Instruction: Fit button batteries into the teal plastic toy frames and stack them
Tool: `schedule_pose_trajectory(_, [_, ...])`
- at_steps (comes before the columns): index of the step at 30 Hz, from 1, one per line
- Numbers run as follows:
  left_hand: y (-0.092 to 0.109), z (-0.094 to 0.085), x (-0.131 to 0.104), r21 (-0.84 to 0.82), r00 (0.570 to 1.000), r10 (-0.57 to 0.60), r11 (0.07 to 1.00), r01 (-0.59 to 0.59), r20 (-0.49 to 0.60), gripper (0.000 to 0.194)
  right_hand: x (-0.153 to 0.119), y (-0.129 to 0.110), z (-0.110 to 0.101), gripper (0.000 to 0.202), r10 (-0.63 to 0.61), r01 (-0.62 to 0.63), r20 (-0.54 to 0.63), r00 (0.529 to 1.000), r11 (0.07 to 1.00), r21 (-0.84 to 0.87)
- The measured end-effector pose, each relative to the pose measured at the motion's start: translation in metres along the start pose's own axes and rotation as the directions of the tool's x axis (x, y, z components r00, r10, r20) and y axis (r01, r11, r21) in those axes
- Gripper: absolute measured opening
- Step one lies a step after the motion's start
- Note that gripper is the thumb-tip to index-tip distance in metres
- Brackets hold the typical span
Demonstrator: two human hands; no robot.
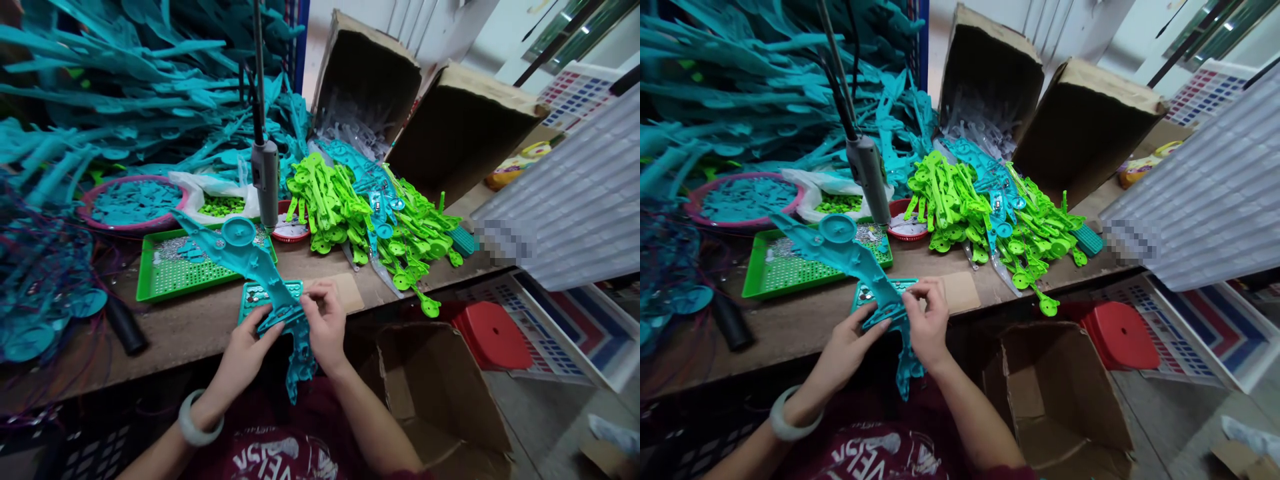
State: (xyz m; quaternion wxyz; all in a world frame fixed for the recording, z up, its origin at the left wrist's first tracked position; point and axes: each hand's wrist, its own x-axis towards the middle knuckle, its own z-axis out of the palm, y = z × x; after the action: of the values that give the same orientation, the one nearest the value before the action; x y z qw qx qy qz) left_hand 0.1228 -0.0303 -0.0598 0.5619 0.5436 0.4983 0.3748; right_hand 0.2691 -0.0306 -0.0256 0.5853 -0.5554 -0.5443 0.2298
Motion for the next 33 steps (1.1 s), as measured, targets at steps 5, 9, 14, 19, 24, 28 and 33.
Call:
schedule_pose_trajectory(5, [0.005, 0.006, 0.002, 0.028, 0.997, 0.043, 0.999, -0.045, 0.069, 0.043, 0.007, 0.013, 0.003, 0.013, 0.092, -0.090, -0.015, 0.996, 0.991, 0.099])
schedule_pose_trajectory(9, [0.007, 0.011, 0.004, -0.003, 0.999, -0.010, 1.000, 0.010, 0.045, 0.040, 0.008, 0.012, 0.005, 0.015, 0.134, -0.129, -0.029, 0.990, 0.982, 0.138])
schedule_pose_trajectory(14, [0.018, 0.012, 0.009, -0.072, 0.999, 0.021, 0.997, -0.018, 0.032, 0.043, 0.014, 0.005, 0.006, 0.019, 0.282, -0.255, -0.078, 0.956, 0.934, 0.251])
schedule_pose_trajectory(19, [0.035, 0.009, 0.018, -0.058, 0.992, 0.072, 0.996, -0.066, 0.105, 0.044, 0.025, -0.009, 0.007, 0.020, 0.321, -0.274, -0.114, 0.940, 0.911, 0.308])
schedule_pose_trajectory(24, [0.043, 0.009, 0.024, -0.272, 0.974, -0.055, 0.955, 0.116, 0.221, 0.048, 0.036, -0.019, 0.001, 0.018, 0.214, -0.184, -0.095, 0.972, 0.949, 0.256])
schedule_pose_trajectory(28, [0.039, 0.009, 0.024, -0.320, 0.953, -0.086, 0.930, 0.182, 0.292, 0.044, 0.033, -0.018, -0.001, 0.016, 0.173, -0.169, 0.001, 0.985, 0.962, 0.213])
schedule_pose_trajectory(33, [0.031, 0.000, 0.024, -0.207, 0.964, -0.108, 0.965, 0.161, 0.243, 0.043, 0.051, -0.027, -0.030, 0.015, -0.112, 0.165, -0.416, 0.902, 0.982, 0.092])
